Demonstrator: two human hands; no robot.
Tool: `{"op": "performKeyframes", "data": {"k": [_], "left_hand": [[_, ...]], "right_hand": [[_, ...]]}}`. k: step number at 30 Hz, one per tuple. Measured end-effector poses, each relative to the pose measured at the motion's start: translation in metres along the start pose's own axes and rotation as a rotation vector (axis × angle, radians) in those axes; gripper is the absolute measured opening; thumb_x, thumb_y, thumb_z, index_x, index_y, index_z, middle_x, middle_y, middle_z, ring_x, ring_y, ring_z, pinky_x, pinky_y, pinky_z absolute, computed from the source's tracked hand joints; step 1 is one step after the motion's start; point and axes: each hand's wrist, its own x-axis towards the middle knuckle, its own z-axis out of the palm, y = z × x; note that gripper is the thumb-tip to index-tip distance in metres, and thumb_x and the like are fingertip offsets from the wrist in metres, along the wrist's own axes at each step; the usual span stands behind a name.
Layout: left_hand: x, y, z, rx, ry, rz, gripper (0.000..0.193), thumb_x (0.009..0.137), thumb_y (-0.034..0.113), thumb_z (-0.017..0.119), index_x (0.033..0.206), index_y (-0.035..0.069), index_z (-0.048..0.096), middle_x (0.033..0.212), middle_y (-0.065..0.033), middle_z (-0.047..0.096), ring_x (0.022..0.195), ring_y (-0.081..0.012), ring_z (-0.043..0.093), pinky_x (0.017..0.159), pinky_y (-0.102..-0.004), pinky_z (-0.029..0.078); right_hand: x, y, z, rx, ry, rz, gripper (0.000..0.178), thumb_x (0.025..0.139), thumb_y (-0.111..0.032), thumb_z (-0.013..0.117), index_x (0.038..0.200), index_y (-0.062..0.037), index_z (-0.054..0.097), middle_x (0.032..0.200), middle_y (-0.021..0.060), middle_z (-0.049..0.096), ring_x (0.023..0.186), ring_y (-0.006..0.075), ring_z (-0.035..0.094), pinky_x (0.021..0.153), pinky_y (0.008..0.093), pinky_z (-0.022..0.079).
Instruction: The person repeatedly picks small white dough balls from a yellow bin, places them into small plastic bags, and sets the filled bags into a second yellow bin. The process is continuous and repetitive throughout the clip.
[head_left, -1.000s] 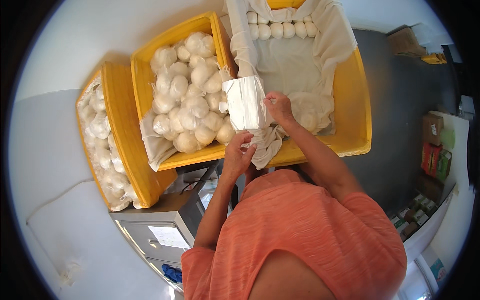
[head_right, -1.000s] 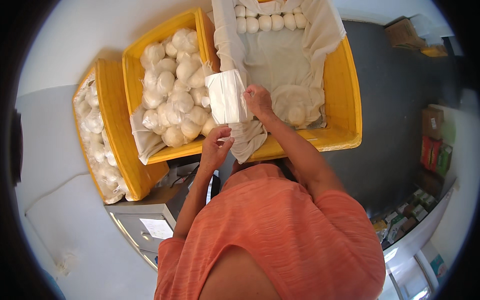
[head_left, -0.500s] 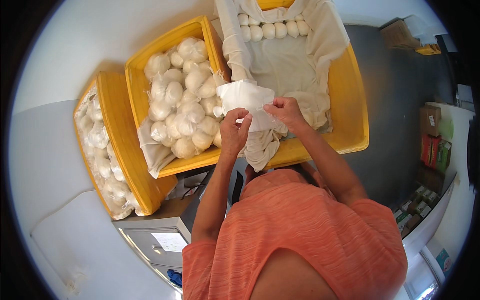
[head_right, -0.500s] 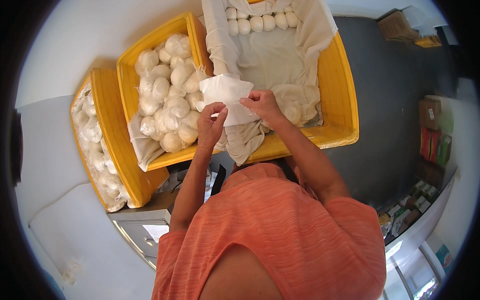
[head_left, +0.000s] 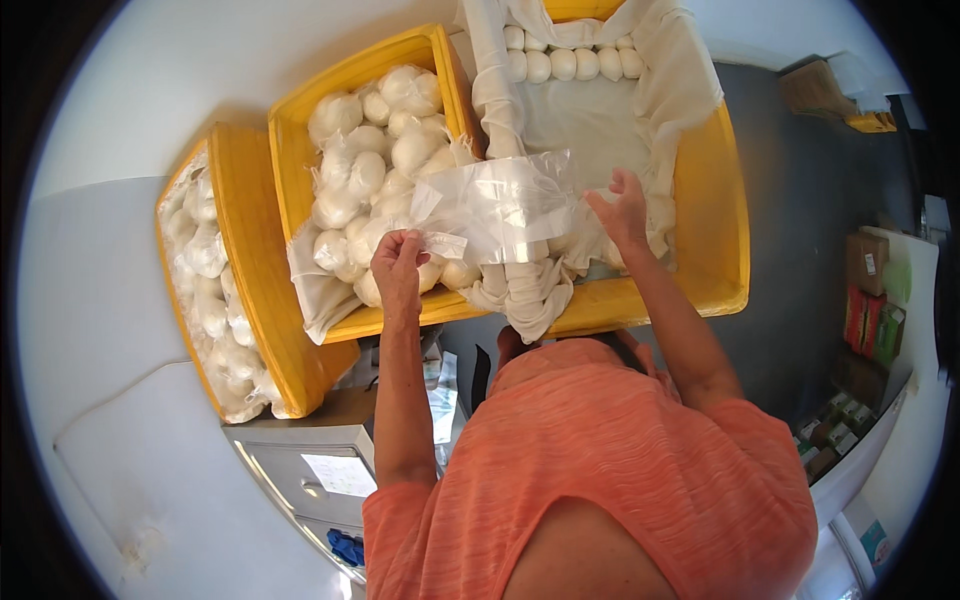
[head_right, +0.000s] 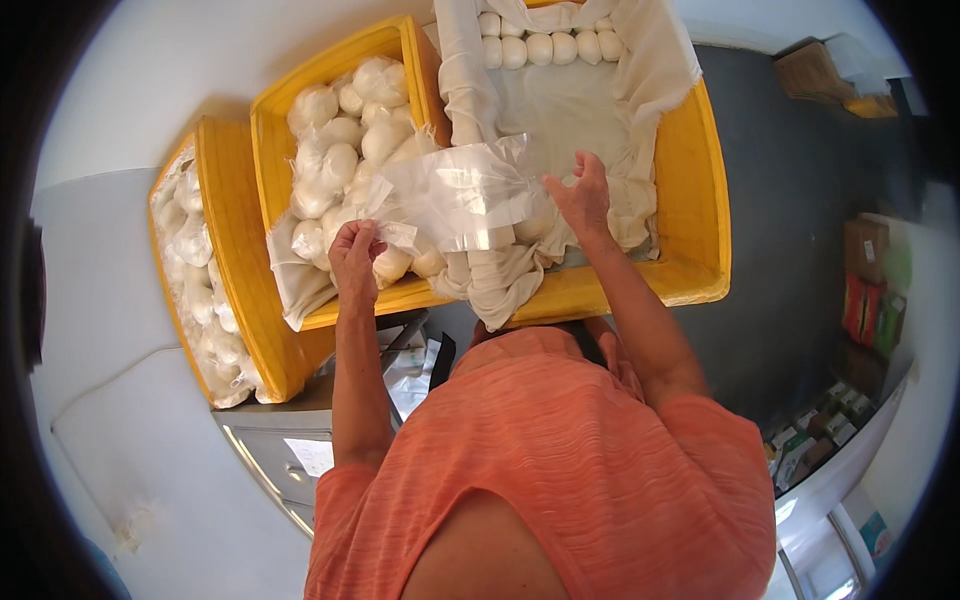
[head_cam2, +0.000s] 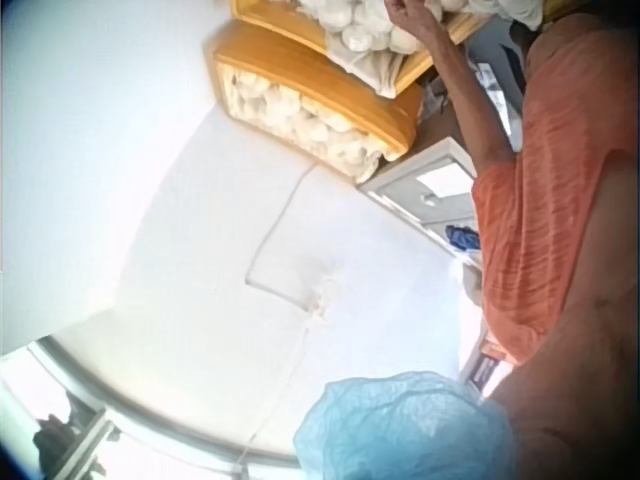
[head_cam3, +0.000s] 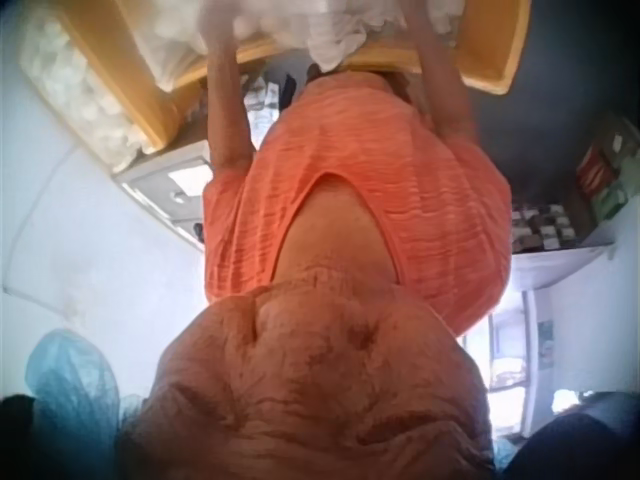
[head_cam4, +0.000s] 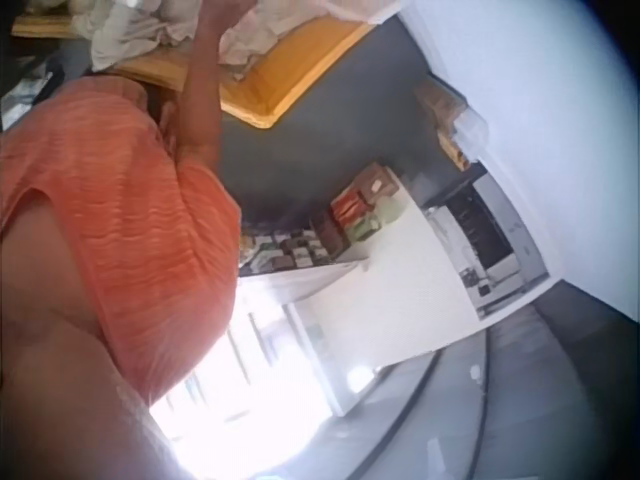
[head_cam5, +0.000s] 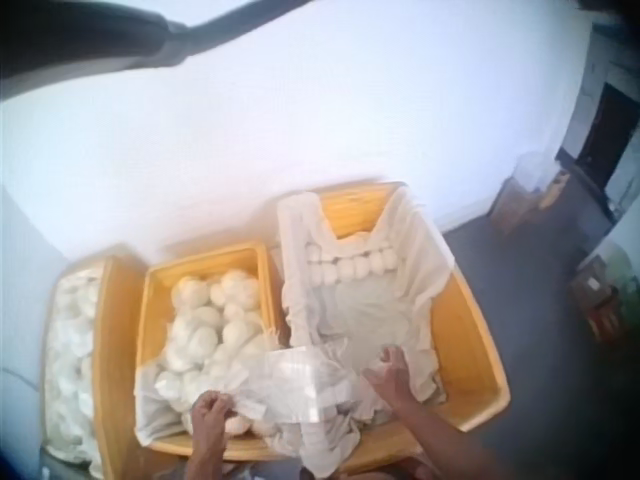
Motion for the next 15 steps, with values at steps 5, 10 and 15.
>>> {"op": "performKeyframes", "data": {"k": [5,10,15], "left_hand": [[-0.007,0.003,-0.021,0.078,0.038,0.141,0.009,0.083,0.01,0.063,0.083,0.003,0.057,0.075,-0.0007,0.059,0.067,-0.0074,0.053,0.063,-0.0198,0.043],[-0.039,0.078,-0.043,-0.327,0.138,0.352,0.003,0.084,0.002,0.057,0.086,0.001,0.056,0.082,-0.0058,0.062,0.075,-0.0105,0.057,0.073,-0.023,0.046],[-0.082,0.123,-0.11,-0.273,0.17,0.444,0.016,0.087,0.011,0.048,0.096,-0.001,0.052,0.096,-0.0147,0.063,0.085,-0.02,0.062,0.077,-0.0321,0.051]], "right_hand": [[-0.03,-0.104,0.046,0.209,-0.401,-0.747,0.027,0.07,0.002,0.057,0.097,-0.0017,0.057,0.102,0.0125,0.057,0.093,0.0298,0.057,0.082,0.0369,0.046],[-0.049,-0.082,0.098,-0.077,-0.514,-0.969,0.024,0.073,-0.007,0.061,0.097,-0.0019,0.058,0.102,0.0113,0.059,0.096,0.0304,0.057,0.083,0.0387,0.046],[-0.049,-0.132,0.093,0.434,-0.953,-0.262,0.02,0.081,-0.016,0.06,0.093,-0.0002,0.062,0.092,0.009,0.064,0.098,0.026,0.058,0.086,0.0355,0.045]]}}
